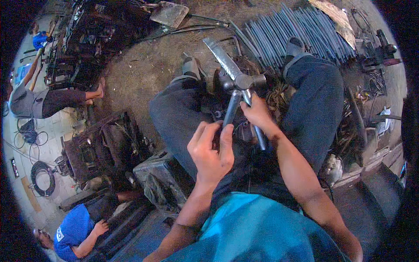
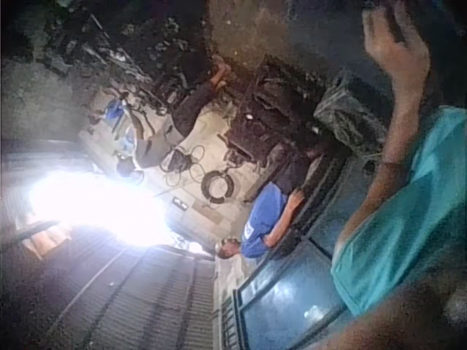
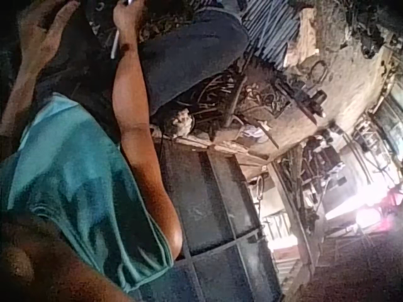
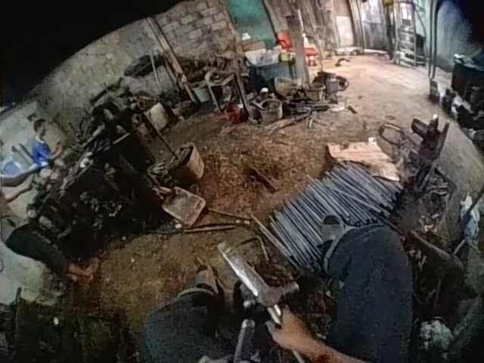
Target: Hammering a slightly bent metal rod against a metal surface to straighten it.
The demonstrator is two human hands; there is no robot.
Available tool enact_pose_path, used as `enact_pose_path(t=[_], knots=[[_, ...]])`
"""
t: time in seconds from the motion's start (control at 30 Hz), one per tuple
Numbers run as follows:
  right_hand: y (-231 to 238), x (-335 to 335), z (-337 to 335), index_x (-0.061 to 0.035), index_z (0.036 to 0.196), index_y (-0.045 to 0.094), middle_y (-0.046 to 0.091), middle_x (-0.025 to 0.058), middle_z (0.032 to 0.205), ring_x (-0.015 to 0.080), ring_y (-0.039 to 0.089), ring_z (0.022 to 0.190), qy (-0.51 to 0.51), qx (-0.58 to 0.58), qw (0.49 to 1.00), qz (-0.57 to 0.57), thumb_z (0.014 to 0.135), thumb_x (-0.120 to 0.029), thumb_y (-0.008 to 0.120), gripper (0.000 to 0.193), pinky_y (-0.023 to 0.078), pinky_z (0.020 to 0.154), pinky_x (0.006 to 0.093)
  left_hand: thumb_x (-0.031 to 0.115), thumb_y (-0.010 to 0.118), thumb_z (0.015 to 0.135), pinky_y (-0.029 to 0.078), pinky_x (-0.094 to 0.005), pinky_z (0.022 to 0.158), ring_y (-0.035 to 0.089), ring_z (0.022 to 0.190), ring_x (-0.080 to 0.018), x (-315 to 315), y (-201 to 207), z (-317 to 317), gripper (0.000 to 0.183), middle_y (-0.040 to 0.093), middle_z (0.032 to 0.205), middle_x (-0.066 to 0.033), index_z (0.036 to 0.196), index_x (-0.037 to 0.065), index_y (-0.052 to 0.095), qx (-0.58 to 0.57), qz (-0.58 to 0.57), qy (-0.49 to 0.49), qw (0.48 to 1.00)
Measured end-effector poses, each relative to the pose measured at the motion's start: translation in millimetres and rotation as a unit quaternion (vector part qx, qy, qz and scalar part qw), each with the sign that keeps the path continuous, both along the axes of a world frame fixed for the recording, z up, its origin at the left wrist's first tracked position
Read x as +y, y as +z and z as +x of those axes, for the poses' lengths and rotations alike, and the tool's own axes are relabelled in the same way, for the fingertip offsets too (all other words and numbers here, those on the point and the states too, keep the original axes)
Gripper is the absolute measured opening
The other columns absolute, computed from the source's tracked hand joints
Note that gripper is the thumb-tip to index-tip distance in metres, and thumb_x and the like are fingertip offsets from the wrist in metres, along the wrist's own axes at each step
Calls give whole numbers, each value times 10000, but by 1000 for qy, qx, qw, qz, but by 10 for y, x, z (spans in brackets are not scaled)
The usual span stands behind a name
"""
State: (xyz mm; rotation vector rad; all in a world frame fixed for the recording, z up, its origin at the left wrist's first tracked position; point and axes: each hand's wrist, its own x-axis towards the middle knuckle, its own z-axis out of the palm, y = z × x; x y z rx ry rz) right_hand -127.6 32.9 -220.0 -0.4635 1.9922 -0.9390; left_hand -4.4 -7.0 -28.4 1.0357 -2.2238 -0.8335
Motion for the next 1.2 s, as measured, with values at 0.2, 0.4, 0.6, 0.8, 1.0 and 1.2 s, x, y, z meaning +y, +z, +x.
enact_pose_path(t=[0.2, 0.4, 0.6, 0.8, 1.0, 1.2], knots=[[6, 4, -3, 31, 1038, 524, 631, 258, 873, 414, 636, 824, 10, 11, 1000, 15, 835, -252, 630, 364, 493, 739, 472, 88, 642, 834, 359, -330, 467, 490, 508, -224, 5, -40, 25, 120, 517, 660, -118, 833, -30, 621, -21, 9, -15, 1000], [-15, 19, 14, 27, 1039, 518, 626, 260, 900, 410, 631, 856, 13, 44, 999, -5, 834, -242, 630, 356, 489, 766, 473, 109, 612, 863, 366, -364, 495, 496, 544, -281, 6, -72, 11, 137, 510, 683, -129, 830, -24, 612, -26, 16, -21, 999], [-104, 26, 37, 33, 1038, 506, 615, 272, 951, 425, 616, 903, 1, 44, 999, -31, 824, -250, 634, 377, 480, 790, 475, 199, 558, 912, 364, -368, 545, 502, 597, -280, -30, -156, -17, 253, 512, 687, -126, 763, -3, 592, -61, 28, -18, 998], [-299, 54, 88, 24, 1081, 505, 606, 256, 963, 419, 613, 883, 10, 100, 994, -36, 781, -313, 676, 483, 479, 784, 471, 225, 581, 899, 404, -400, 593, 535, 640, -338, -256, -519, -134, 297, 531, 704, -168, 755, -34, 561, -104, 55, -28, 993], [-426, 76, 140, 38, 1022, 524, 597, 247, 986, 368, 606, 822, -51, 35, 994, -95, 733, -279, 771, 495, 469, 740, 458, 225, 578, 899, 411, -468, 589, 545, 661, -401, -420, -944, -137, 304, 554, 716, -190, 735, -29, 551, -175, 48, -60, 982], [-412, 28, 140, 43, 932, 541, 608, 245, 868, 366, 608, 822, -32, 23, 999, -15, 725, -253, 770, 428, 460, 726, 451, 268, 558, 910, 430, -499, 630, 568, 716, -443, -391, -1254, -57, 346, 580, 749, -250, 752, -40, 556, -178, 55, -26, 982]])
